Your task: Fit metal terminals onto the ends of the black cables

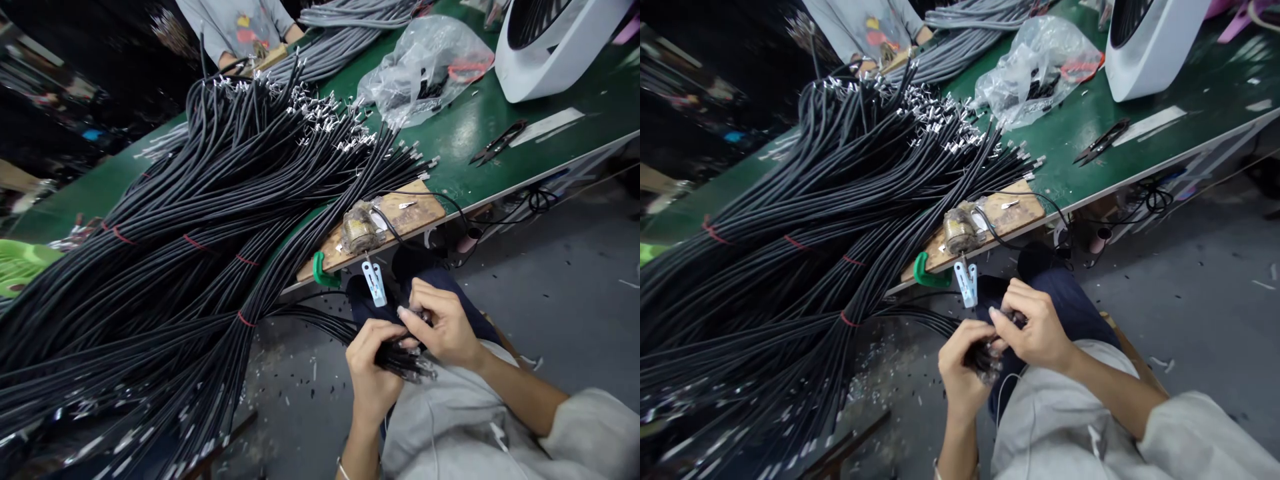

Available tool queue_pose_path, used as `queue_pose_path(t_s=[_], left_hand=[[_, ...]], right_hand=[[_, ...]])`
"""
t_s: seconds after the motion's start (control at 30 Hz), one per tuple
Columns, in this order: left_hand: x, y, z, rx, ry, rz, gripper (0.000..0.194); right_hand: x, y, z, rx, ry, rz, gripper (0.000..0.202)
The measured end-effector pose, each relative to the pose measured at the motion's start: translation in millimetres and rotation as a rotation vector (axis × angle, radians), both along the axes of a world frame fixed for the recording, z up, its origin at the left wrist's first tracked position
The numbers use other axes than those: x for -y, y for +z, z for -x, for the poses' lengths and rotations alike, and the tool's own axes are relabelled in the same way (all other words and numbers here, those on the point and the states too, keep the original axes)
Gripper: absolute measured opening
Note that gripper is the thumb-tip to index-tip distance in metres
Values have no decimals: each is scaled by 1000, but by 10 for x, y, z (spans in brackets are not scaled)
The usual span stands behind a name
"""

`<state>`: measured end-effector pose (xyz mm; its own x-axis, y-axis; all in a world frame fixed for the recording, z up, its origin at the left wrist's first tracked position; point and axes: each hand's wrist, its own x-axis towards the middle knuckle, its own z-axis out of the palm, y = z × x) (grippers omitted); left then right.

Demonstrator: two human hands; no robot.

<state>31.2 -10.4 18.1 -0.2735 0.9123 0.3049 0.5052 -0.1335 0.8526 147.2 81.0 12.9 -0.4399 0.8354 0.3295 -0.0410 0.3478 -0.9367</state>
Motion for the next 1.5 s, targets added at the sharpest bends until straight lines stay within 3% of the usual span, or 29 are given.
queue_pose_path(t_s=[0.07,0.17,0.27,0.37,0.47,0.6,0.7,0.83,0.93,1.0,1.17,1.23,1.33,1.4,1.5], left_hand=[[22,-16,-12,-43,44,-7,11],[57,-20,-17,-67,106,-20,12],[68,-17,-23,-75,137,-43,13],[60,-20,-34,-87,143,-53,14],[66,-22,-34,-77,152,-39,10],[103,-3,-10,-65,138,-22,11],[110,10,-5,-66,118,-26,12],[85,-12,-28,-72,129,-32,10],[78,-28,-22,-75,143,-14,7],[82,-16,8,-41,127,-13,8],[87,79,97,47,32,45,18],[83,111,103,44,25,97,25],[82,117,89,34,43,147,32],[87,92,81,35,60,163,31],[87,29,81,51,89,152,29]], right_hand=[[-32,-11,3,-7,27,107,36],[-116,-25,-82,-68,178,261,41],[-153,0,-168,-20,280,215,29],[-90,35,-141,-17,154,78,12],[-3,22,-38,-157,53,70,12],[11,-59,24,-263,177,247,12],[-28,-77,-15,-214,229,318,15],[-17,-9,-42,-72,142,146,8],[50,-15,20,-158,20,26,8],[89,-82,83,-283,52,95,9],[84,-259,157,-408,310,547,21],[52,-250,142,-425,364,682,24],[28,-185,129,-434,438,728,30],[58,-164,155,-427,398,713,24],[162,-185,230,-415,229,730,23]])
